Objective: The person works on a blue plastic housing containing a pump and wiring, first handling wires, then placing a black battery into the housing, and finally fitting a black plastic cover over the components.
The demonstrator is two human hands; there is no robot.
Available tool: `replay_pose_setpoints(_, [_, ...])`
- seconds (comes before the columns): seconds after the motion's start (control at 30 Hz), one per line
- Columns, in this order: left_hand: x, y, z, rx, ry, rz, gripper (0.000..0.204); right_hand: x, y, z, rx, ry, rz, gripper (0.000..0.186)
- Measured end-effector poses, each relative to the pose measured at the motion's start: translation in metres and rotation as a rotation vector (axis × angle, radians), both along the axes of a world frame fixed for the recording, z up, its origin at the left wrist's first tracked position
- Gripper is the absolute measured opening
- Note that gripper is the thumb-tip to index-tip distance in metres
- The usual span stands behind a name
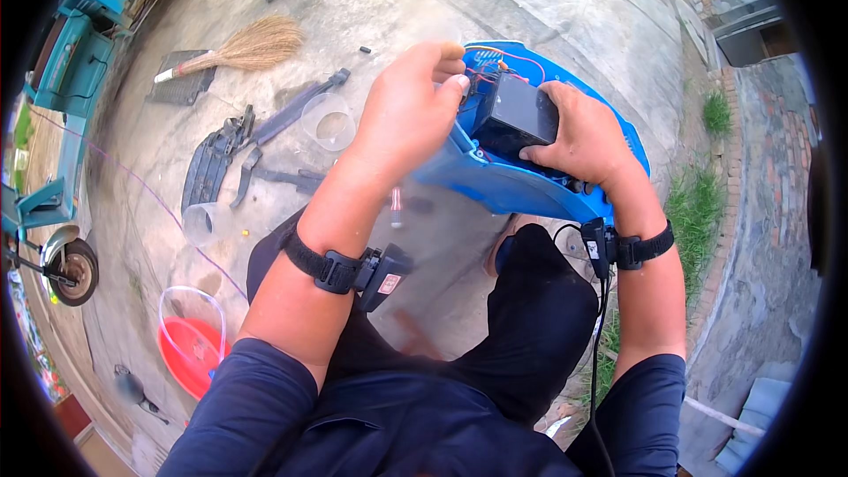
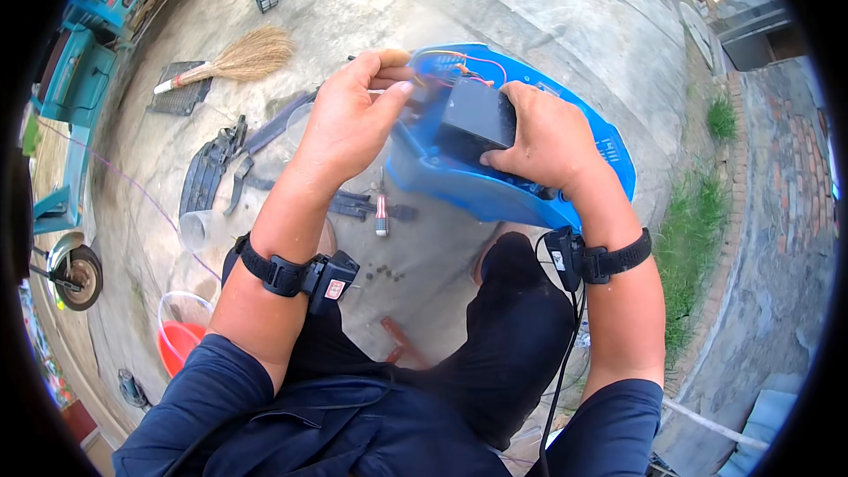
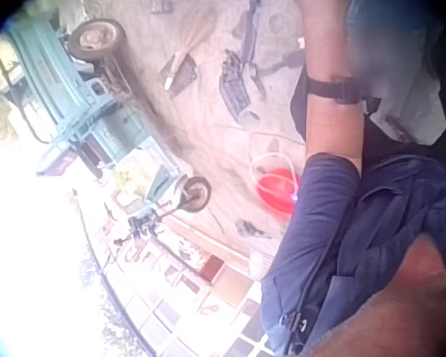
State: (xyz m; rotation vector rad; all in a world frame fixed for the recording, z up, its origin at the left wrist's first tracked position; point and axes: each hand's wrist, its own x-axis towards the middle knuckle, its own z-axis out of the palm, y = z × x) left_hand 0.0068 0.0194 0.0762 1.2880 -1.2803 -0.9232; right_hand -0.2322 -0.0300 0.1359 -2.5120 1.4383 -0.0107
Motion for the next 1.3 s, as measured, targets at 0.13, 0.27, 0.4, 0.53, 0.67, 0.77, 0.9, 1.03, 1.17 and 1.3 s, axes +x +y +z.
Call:
replay_pose_setpoints(0.13, [0.000, 0.001, 0.002, -0.008, -0.050, 0.025, 0.030, 0.009, 0.004, -0.002, -0.007, 0.041, -0.032, 0.070])
replay_pose_setpoints(0.27, [-0.001, 0.000, 0.004, 0.004, -0.089, 0.016, 0.032, 0.009, 0.003, -0.006, -0.017, 0.022, -0.047, 0.067])
replay_pose_setpoints(0.4, [0.000, 0.001, 0.003, -0.026, -0.115, 0.010, 0.032, 0.009, 0.004, -0.006, -0.044, -0.020, -0.042, 0.065])
replay_pose_setpoints(0.53, [-0.003, 0.001, 0.003, -0.012, -0.085, 0.035, 0.031, 0.015, 0.002, -0.002, 0.034, 0.001, -0.073, 0.076])
replay_pose_setpoints(0.67, [-0.002, 0.003, 0.006, -0.039, -0.112, 0.062, 0.030, 0.017, 0.002, -0.005, 0.068, -0.013, -0.132, 0.076])
replay_pose_setpoints(0.77, [0.000, 0.007, 0.015, 0.057, -0.138, 0.035, 0.032, 0.016, 0.004, -0.011, 0.058, -0.008, -0.045, 0.074])
replay_pose_setpoints(0.9, [-0.001, 0.008, 0.012, 0.027, -0.115, 0.019, 0.032, 0.012, 0.001, -0.026, 0.067, -0.009, -0.045, 0.073])
replay_pose_setpoints(1.03, [-0.003, 0.010, 0.015, 0.046, -0.157, 0.037, 0.032, 0.012, 0.000, -0.036, 0.034, -0.036, -0.024, 0.071])
replay_pose_setpoints(1.17, [-0.003, 0.010, 0.016, 0.052, -0.167, 0.046, 0.033, 0.014, -0.002, -0.038, 0.024, -0.024, -0.015, 0.068])
replay_pose_setpoints(1.3, [-0.004, 0.009, 0.015, 0.023, -0.230, 0.048, 0.033, 0.014, 0.002, -0.039, -0.008, -0.054, -0.016, 0.067])
